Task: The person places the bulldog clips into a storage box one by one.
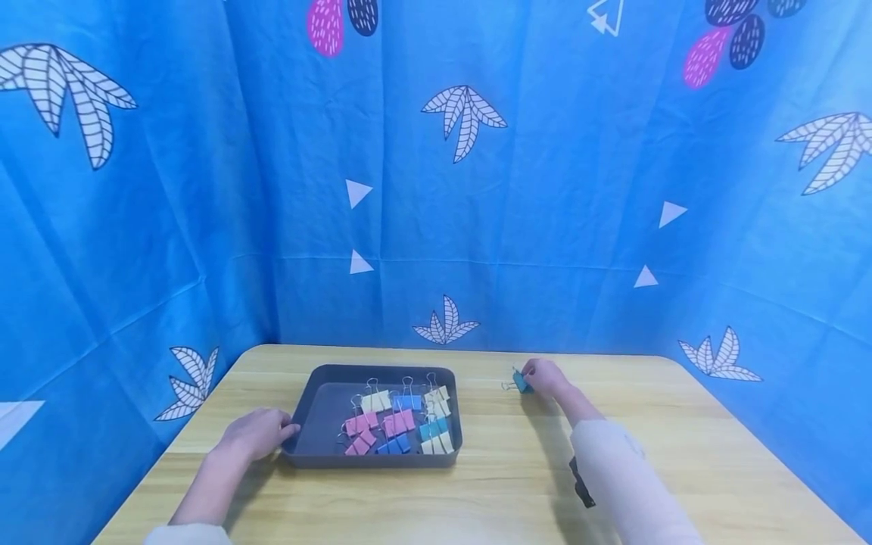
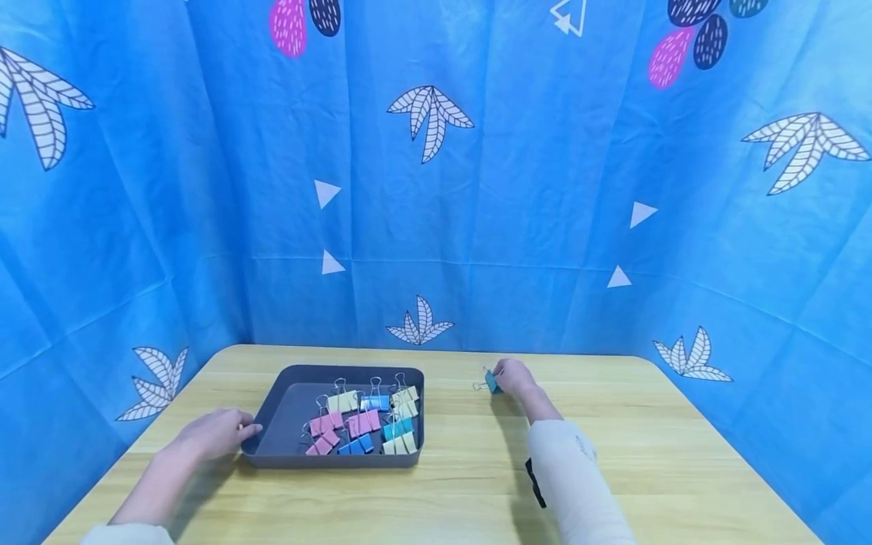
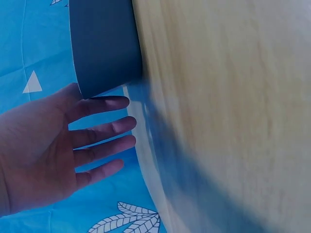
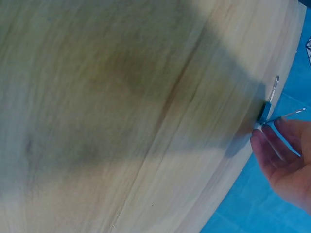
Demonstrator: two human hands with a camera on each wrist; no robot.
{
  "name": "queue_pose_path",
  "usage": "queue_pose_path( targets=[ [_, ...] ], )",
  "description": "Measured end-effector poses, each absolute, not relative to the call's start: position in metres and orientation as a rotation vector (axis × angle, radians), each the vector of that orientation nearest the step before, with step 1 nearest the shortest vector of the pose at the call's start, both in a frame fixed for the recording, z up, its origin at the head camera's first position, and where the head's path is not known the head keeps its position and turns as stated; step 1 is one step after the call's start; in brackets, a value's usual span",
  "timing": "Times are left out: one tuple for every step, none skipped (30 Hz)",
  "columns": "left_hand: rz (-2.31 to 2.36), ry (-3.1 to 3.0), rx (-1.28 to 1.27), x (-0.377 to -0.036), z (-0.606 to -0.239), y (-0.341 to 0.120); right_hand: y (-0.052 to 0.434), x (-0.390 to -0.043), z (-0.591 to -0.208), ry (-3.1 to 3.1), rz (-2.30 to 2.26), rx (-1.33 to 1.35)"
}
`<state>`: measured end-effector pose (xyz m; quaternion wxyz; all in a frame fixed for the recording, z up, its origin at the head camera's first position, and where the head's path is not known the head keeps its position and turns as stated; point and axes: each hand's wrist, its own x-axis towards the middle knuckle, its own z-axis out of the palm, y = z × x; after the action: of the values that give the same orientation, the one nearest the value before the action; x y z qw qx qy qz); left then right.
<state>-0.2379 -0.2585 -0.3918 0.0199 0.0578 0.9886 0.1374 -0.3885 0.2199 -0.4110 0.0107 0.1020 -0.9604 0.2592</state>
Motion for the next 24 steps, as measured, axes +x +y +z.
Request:
queue_pose_path(
  targets=[
    [0.429, 3.069, 0.182, -0.238, -0.392, -0.259, 0.22, -0.388, -0.411, -3.004, 0.798, 0.312],
    [0.429, 3.071, 0.186, -0.238, -0.392, -0.259, 0.22, -0.387, -0.411, -3.008, 0.787, 0.307],
    [0.432, 3.074, 0.19, -0.238, -0.392, -0.259, 0.22, -0.387, -0.411, -3.01, 0.775, 0.305],
    [0.431, 3.076, 0.194, -0.238, -0.392, -0.259, 0.221, -0.386, -0.411, -3.01, 0.777, 0.306],
    [0.432, 3.078, 0.198, -0.238, -0.392, -0.259, 0.221, -0.386, -0.411, -3.007, 0.777, 0.311],
    [0.432, 3.082, 0.206, -0.238, -0.393, -0.259, 0.221, -0.386, -0.411, -2.997, 0.769, 0.328],
    [0.43, 3.085, 0.212, -0.238, -0.392, -0.259, 0.222, -0.385, -0.412, -2.986, 0.774, 0.351],
    [0.43, 3.087, 0.22, -0.239, -0.393, -0.259, 0.222, -0.385, -0.412, -2.973, 0.783, 0.381],
    [0.439, 3.086, 0.222, -0.239, -0.393, -0.259, 0.223, -0.385, -0.413, -2.961, 0.799, 0.408],
    [0.445, 3.084, 0.225, -0.24, -0.393, -0.259, 0.224, -0.385, -0.414, -2.952, 0.813, 0.439],
    [0.453, 3.083, 0.226, -0.241, -0.393, -0.259, 0.224, -0.385, -0.415, -2.94, 0.821, 0.477],
    [0.46, 3.081, 0.23, -0.242, -0.393, -0.259, 0.225, -0.385, -0.416, -2.93, 0.828, 0.513],
    [0.472, 3.076, 0.228, -0.243, -0.394, -0.259, 0.225, -0.385, -0.417, -2.922, 0.836, 0.548],
    [0.484, 3.071, 0.224, -0.244, -0.394, -0.259, 0.226, -0.385, -0.418, -2.917, 0.846, 0.568],
    [0.498, 3.066, 0.223, -0.245, -0.395, -0.259, 0.226, -0.385, -0.418, -2.91, 0.853, 0.584],
    [0.51, 3.061, 0.22, -0.246, -0.396, -0.259, 0.226, -0.384, -0.419, -2.903, 0.859, 0.597],
    [0.526, 3.055, 0.218, -0.247, -0.397, -0.26, 0.226, -0.384, -0.419, -2.896, 0.866, 0.608],
    [0.539, 3.05, 0.217, -0.248, -0.397, -0.26, 0.226, -0.384, -0.42, -2.891, 0.875, 0.622],
    [0.552, 3.042, 0.208, -0.249, -0.398, -0.26, 0.226, -0.383, -0.42, -2.885, 0.888, 0.632],
    [0.564, 3.035, 0.202, -0.249, -0.398, -0.26, 0.226, -0.383, -0.421, -2.882, 0.91, 0.638],
    [0.577, 3.027, 0.198, -0.25, -0.398, -0.259, 0.226, -0.383, -0.421, -2.879, 0.926, 0.65],
    [0.586, 3.02, 0.189, -0.251, -0.398, -0.259, 0.227, -0.382, -0.421, -2.877, 0.933, 0.664],
    [0.59, 3.016, 0.186, -0.252, -0.398, -0.259, 0.227, -0.382, -0.421, -2.875, 0.938, 0.68],
    [0.59, 3.014, 0.183, -0.253, -0.398, -0.258, 0.228, -0.383, -0.421, -2.873, 0.947, 0.692]
  ],
)
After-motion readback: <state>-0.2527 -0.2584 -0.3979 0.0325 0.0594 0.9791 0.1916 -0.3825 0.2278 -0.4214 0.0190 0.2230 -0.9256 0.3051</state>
